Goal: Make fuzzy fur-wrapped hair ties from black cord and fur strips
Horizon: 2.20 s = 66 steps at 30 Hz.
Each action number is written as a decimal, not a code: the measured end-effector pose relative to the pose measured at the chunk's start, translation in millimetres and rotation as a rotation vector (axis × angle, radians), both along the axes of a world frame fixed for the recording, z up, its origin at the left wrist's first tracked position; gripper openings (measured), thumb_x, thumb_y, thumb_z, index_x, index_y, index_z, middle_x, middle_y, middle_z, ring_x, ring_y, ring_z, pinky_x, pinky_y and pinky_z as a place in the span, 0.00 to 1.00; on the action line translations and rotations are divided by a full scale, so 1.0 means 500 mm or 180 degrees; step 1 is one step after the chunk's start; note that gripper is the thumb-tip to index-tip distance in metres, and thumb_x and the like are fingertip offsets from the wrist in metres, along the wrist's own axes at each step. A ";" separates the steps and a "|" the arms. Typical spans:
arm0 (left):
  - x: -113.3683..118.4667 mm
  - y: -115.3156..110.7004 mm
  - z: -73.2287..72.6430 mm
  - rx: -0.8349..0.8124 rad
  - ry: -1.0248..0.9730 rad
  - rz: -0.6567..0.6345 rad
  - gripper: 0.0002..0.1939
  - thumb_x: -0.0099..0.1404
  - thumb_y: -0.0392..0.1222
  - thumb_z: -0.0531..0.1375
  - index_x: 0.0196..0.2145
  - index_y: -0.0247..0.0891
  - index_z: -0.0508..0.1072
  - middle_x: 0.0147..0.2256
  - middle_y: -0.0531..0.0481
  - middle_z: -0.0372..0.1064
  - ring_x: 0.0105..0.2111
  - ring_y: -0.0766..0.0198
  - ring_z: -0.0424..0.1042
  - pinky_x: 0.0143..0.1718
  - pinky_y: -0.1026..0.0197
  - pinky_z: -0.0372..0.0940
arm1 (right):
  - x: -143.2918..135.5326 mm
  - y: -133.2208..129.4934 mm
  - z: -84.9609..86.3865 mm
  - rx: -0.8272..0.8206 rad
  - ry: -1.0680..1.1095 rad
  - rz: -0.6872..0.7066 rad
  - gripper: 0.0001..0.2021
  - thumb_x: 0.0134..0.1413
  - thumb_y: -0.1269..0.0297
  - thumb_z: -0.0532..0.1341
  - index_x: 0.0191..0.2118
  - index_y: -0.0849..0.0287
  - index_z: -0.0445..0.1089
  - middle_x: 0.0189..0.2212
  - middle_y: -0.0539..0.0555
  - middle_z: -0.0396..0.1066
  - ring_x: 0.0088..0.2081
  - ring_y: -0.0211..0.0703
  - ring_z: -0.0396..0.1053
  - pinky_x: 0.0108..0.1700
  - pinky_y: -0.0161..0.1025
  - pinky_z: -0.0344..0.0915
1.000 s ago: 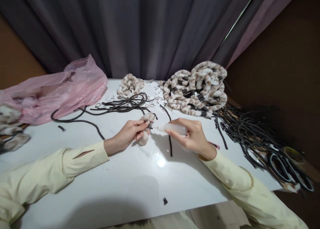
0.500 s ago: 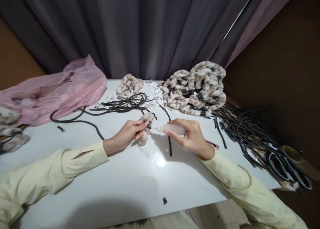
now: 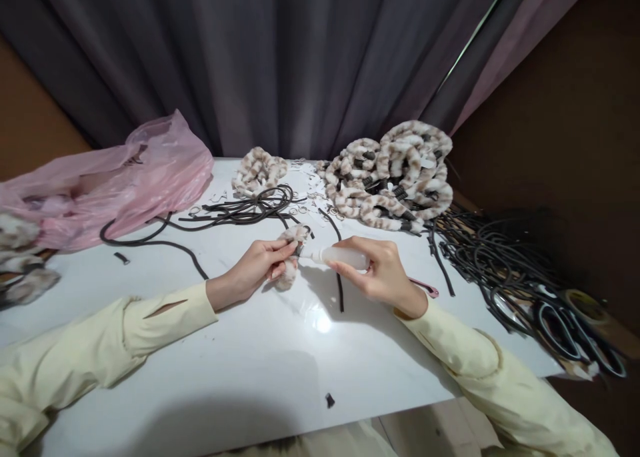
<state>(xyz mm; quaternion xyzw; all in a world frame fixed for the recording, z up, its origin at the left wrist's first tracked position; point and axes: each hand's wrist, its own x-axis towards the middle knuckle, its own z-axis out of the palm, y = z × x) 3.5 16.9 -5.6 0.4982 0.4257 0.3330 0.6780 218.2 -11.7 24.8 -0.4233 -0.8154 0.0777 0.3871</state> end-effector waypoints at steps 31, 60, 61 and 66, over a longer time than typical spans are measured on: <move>-0.003 0.005 -0.006 -0.0213 -0.0239 0.0053 0.14 0.59 0.47 0.60 0.28 0.30 0.70 0.13 0.59 0.54 0.12 0.77 0.43 0.13 0.69 0.42 | 0.071 0.039 0.035 -0.1612 0.2454 0.0312 0.14 0.45 0.51 0.60 0.29 0.57 0.66 0.21 0.50 0.66 0.19 0.37 0.61 0.21 0.37 0.59; -0.003 -0.011 0.033 0.0263 -0.0501 -0.0536 0.16 0.59 0.47 0.59 0.37 0.30 0.69 0.25 0.48 0.69 0.11 0.78 0.52 0.12 0.70 0.43 | 0.210 0.009 0.013 -0.1485 -0.1223 -0.0703 0.11 0.44 0.59 0.62 0.33 0.61 0.71 0.33 0.59 0.72 0.33 0.47 0.71 0.33 0.40 0.68; -0.003 -0.014 0.037 0.0340 -0.0444 -0.0551 0.15 0.59 0.47 0.59 0.37 0.30 0.68 0.25 0.48 0.69 0.11 0.78 0.52 0.12 0.70 0.44 | 0.207 -0.015 0.009 -0.1514 -0.1553 -0.0672 0.08 0.45 0.62 0.61 0.31 0.60 0.71 0.31 0.58 0.72 0.31 0.45 0.70 0.33 0.39 0.67; -0.001 -0.025 0.048 0.0468 -0.0312 -0.0587 0.15 0.59 0.48 0.58 0.35 0.31 0.67 0.24 0.48 0.69 0.11 0.78 0.53 0.13 0.70 0.45 | 0.177 -0.080 -0.057 -0.0872 -0.2381 -0.1388 0.10 0.49 0.75 0.51 0.30 0.60 0.69 0.32 0.58 0.69 0.33 0.45 0.69 0.30 0.36 0.64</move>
